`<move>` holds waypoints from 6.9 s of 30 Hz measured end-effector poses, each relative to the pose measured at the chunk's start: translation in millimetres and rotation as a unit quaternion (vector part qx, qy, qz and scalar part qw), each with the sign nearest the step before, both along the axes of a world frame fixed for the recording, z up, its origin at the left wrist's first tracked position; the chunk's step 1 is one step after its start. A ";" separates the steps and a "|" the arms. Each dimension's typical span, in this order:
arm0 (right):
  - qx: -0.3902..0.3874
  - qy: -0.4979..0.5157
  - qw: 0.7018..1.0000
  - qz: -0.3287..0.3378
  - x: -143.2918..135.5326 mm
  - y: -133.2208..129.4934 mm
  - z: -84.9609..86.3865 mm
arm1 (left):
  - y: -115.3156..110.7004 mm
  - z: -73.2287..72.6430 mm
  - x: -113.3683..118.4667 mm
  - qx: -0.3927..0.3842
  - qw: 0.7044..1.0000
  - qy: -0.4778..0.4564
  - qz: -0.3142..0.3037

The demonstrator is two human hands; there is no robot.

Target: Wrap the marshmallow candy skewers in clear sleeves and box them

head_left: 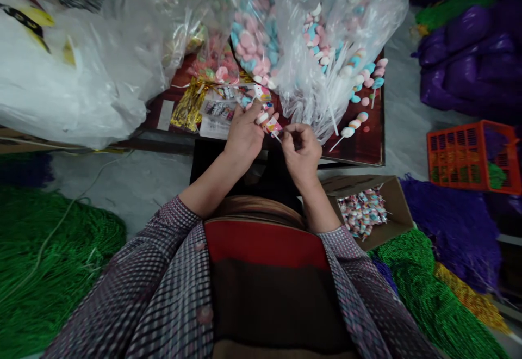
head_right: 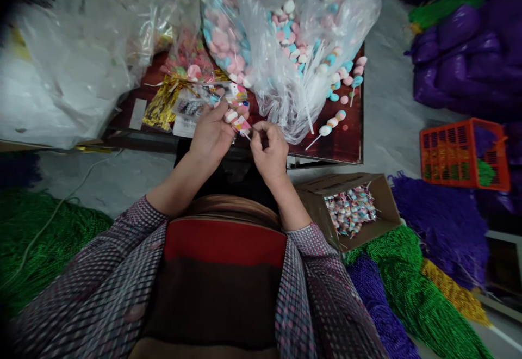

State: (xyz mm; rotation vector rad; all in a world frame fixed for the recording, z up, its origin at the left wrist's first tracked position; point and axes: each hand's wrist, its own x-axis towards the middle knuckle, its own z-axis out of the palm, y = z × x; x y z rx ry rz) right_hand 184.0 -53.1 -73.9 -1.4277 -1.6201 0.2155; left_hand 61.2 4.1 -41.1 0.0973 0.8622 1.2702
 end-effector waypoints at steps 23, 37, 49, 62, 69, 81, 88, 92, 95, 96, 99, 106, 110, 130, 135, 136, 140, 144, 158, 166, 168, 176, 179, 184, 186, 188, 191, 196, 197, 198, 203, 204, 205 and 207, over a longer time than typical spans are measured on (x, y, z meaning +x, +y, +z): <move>-0.060 0.080 0.994 0.051 -4.0 2.7 11.8 | -9.6 5.2 2.1 0.085 0.995 0.017 0.040; -0.092 0.131 0.987 0.028 -8.1 4.3 6.1 | -12.4 -9.3 4.1 0.128 0.991 0.037 0.009; -0.173 0.190 0.963 0.076 3.9 14.4 12.6 | 1.8 -16.0 -10.4 0.095 0.995 -0.001 -0.006; -0.126 0.103 0.986 0.027 0.0 14.4 -1.0 | -12.0 -0.9 -1.5 0.086 0.996 0.006 0.017; -0.014 -0.041 0.999 -0.001 -4.1 9.5 0.7 | -8.5 -8.6 -2.8 0.075 0.997 -0.003 0.002; 0.006 -0.091 0.995 -0.026 -2.0 12.7 -7.4 | -8.2 -10.7 -0.9 0.062 0.998 0.012 -0.005; 0.009 -0.051 0.999 0.002 -0.7 3.3 -3.0 | -3.2 -19.7 -4.5 0.066 0.997 0.011 -0.024; -0.005 0.009 1.000 0.007 1.0 -0.9 8.1 | 6.1 -15.0 -13.8 0.067 0.998 0.015 0.002; -0.011 0.000 0.999 0.033 -0.4 1.1 14.5 | 4.8 -4.7 -14.8 0.111 0.994 0.012 0.003; -0.023 -0.005 0.999 0.039 -1.2 2.5 15.3 | 2.7 -2.0 -13.6 0.122 0.993 0.009 0.003; -0.068 -0.016 0.997 0.042 -2.8 6.6 13.4 | -4.7 1.2 -8.1 0.113 0.994 0.006 0.008; -0.039 -0.051 0.998 0.001 -2.4 8.8 3.1 | -10.5 -1.7 -2.6 0.076 0.997 0.006 0.014; 0.002 -0.064 0.998 -0.028 -3.4 10.0 -0.5 | -13.0 -1.6 -0.3 0.081 0.997 -0.002 0.014; -0.261 0.438 0.858 0.063 -0.2 -5.8 30.9 | -9.7 -19.0 -5.5 0.215 0.953 0.131 -0.167; -0.235 0.371 0.896 0.057 -3.8 -5.3 26.0 | -12.5 -37.3 -1.8 0.346 0.879 0.301 -0.134; -0.235 0.358 0.902 0.057 -4.7 -6.3 25.6 | -11.9 -37.9 -1.5 0.364 0.860 0.336 -0.121; -0.218 0.314 0.922 0.054 -6.5 -10.6 22.8 | -10.1 -35.1 -3.0 0.392 0.776 0.488 -0.080; -0.188 0.257 0.947 0.044 -5.3 -12.9 14.4 | -10.8 -34.2 -7.0 0.393 0.677 0.620 -0.051; -0.177 0.376 0.909 0.025 -11.4 -2.3 6.1 | -17.4 -37.7 -8.6 0.432 0.674 0.588 -0.116; -0.122 0.232 0.965 0.006 -9.5 -8.0 -1.6 | -14.9 -26.3 -9.1 0.359 0.801 0.456 -0.147; -0.124 0.232 0.965 0.006 -9.9 -8.7 -2.5 | -14.8 -25.1 -9.0 0.356 0.785 0.487 -0.139; -0.227 0.340 0.903 0.132 -5.6 -11.1 3.2 | -12.4 -31.5 -13.2 0.382 0.808 0.423 -0.150; -0.200 0.268 0.940 0.073 -4.4 -10.3 5.3 | -13.9 -29.4 -16.0 0.432 0.717 0.525 -0.155; -0.134 0.180 0.975 0.009 -5.6 -8.2 8.9 | -18.5 -27.6 -21.3 0.464 0.636 0.593 -0.171; -0.138 0.198 0.970 0.023 -6.8 -9.7 9.6 | -17.8 -29.5 -23.3 0.434 0.697 0.544 -0.174; -0.142 0.220 0.964 0.044 -8.7 -12.3 9.8 | -13.8 -31.8 -24.0 0.382 0.771 0.484 -0.161; -0.152 0.235 0.957 0.080 -12.9 -15.8 9.8 | -3.5 -32.2 -21.9 0.341 0.838 0.390 -0.170; -0.172 0.256 0.946 0.101 -20.4 -18.7 10.7 | 0.2 -20.4 -10.9 0.340 0.847 0.358 -0.195; -0.175 0.260 0.945 0.099 -21.5 -19.2 10.8 | -2.6 -17.2 -8.4 0.331 0.852 0.354 -0.196; -0.176 0.264 0.943 0.096 -22.7 -19.8 10.8 | -6.0 -14.1 -6.1 0.321 0.860 0.343 -0.200; -0.169 0.305 0.933 0.088 -29.1 -22.6 8.2 | -20.4 -7.1 -0.3 0.265 0.896 0.246 -0.258; -0.170 0.313 0.931 0.087 -30.0 -22.7 7.8 | -21.3 -7.9 -0.3 0.259 0.899 0.234 -0.266; -0.174 0.319 0.928 0.087 -30.2 -22.5 7.7 | -21.5 -9.3 -0.6 0.255 0.900 0.226 -0.273; -0.191 0.328 0.920 0.097 -28.6 -21.2 8.7 | -20.2 -13.6 -1.4 0.250 0.898 0.224 -0.285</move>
